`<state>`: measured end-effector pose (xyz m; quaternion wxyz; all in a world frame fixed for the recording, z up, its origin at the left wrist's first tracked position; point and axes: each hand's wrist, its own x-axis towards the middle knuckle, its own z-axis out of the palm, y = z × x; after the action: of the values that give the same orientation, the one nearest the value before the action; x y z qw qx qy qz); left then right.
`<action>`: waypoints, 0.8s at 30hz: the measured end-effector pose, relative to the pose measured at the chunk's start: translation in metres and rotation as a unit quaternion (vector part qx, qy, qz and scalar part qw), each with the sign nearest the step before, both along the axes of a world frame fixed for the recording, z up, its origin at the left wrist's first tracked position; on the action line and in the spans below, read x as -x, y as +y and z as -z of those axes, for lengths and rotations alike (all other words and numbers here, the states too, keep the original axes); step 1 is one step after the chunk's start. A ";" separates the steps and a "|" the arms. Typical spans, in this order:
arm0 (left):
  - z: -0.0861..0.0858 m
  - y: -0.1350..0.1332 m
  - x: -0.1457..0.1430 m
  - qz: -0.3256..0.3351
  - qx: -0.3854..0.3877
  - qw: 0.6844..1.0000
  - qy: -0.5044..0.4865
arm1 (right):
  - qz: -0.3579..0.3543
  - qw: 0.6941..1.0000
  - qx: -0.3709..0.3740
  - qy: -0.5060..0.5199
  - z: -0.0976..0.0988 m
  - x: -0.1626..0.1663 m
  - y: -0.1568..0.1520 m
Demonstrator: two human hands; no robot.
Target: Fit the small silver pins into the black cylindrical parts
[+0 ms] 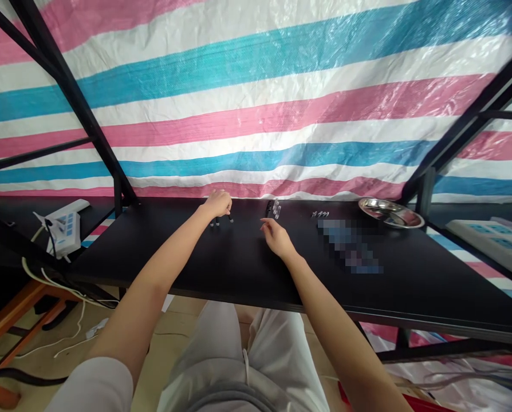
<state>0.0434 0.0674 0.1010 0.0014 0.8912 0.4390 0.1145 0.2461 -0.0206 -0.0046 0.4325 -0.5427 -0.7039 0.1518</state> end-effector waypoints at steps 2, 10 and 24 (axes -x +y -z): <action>0.005 0.005 0.003 -0.013 0.006 1.000 0.023 | -0.001 1.000 0.008 -0.009 0.000 0.000 0.001; 0.011 0.008 0.009 -0.029 0.026 0.999 -0.007 | 0.006 1.000 0.016 -0.017 0.001 0.000 0.001; -0.006 -0.010 0.003 -0.052 0.022 0.983 0.177 | -0.002 1.000 -0.015 -0.011 0.006 -0.002 0.003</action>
<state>0.0400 0.0574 0.1073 -0.0627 0.8732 0.4803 -0.0547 0.2482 -0.0174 -0.0106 0.4329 -0.5364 -0.7116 0.1361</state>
